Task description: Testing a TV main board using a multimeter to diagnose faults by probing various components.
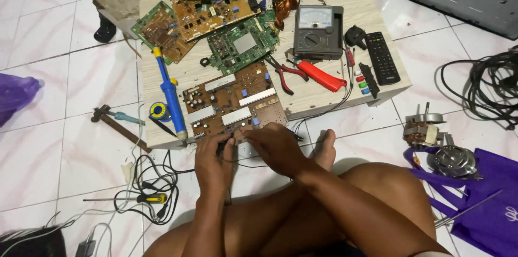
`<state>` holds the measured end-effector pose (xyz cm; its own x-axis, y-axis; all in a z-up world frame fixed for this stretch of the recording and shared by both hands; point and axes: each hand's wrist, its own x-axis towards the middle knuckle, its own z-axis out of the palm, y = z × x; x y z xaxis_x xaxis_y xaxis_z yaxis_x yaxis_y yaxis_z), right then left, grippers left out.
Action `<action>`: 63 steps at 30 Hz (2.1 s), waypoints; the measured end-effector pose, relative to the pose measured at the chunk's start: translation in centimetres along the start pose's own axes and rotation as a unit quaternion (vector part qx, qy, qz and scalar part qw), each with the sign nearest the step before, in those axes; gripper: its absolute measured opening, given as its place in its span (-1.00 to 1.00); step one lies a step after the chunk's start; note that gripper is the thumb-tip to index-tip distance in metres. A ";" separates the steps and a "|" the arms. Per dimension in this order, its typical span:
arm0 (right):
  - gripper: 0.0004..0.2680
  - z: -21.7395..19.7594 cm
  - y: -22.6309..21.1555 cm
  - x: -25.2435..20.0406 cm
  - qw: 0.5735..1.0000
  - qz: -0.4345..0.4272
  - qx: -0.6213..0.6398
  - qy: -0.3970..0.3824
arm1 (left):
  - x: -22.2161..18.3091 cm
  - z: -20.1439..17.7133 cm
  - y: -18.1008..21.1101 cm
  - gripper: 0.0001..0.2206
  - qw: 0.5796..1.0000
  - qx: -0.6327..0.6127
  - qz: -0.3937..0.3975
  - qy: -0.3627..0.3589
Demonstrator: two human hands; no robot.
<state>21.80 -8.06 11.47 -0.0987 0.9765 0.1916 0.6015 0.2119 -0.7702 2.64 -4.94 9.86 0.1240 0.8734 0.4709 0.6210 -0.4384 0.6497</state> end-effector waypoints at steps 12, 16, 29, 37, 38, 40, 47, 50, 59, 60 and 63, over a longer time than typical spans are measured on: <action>-0.75 0.5 0.3 0.9 0.999 -0.038 -0.030 0.011 | 0.8 -0.9 1.2 -0.88 0.999 -0.030 -0.013 0.000; -0.75 -0.4 -0.6 0.7 1.000 0.018 -0.016 -0.019 | 0.4 -0.7 1.0 -0.92 0.999 -0.006 -0.036 0.006; -0.83 0.2 0.5 0.2 1.000 -0.001 -0.002 0.003 | 0.3 -0.6 1.0 -0.95 0.999 0.017 -0.021 0.027; -0.83 -0.8 -0.8 0.6 0.999 0.024 -0.005 -0.033 | 0.4 -0.9 1.6 -0.97 0.999 0.001 -0.029 0.023; -0.84 -0.7 -0.7 0.6 0.999 0.027 -0.011 -0.037 | 0.4 -1.0 1.7 -0.97 0.999 -0.001 -0.032 0.022; -0.83 -0.9 -1.0 0.8 0.999 0.030 -0.008 -0.042 | 0.5 -0.9 1.7 -0.97 0.999 0.003 -0.031 0.021; -0.82 -1.4 -1.7 0.9 0.997 0.042 0.027 -0.052 | 0.5 -1.0 1.9 -0.96 0.999 0.001 -0.038 0.005; -0.83 -1.2 -1.5 1.0 0.998 0.027 0.020 -0.045 | 0.5 -0.9 1.9 -0.96 0.999 -0.004 -0.043 0.001; -0.82 -1.3 -1.5 0.9 0.999 0.008 0.026 -0.041 | 0.2 -0.5 1.0 -0.97 1.000 0.001 -0.020 0.002; -0.82 -1.3 -1.5 0.9 0.999 0.007 0.026 -0.041 | 0.3 -0.5 1.1 -0.97 1.000 0.001 -0.019 0.002; -0.82 -1.2 -1.5 0.8 0.999 0.002 0.029 -0.034 | 0.4 -0.6 1.4 -0.98 1.000 -0.014 -0.016 0.000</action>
<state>21.80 -7.67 13.53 -0.1514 0.9774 0.1475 0.5558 0.2076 -0.8050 3.11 -5.36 11.33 0.1048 0.8870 0.4497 0.6035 -0.4161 0.6802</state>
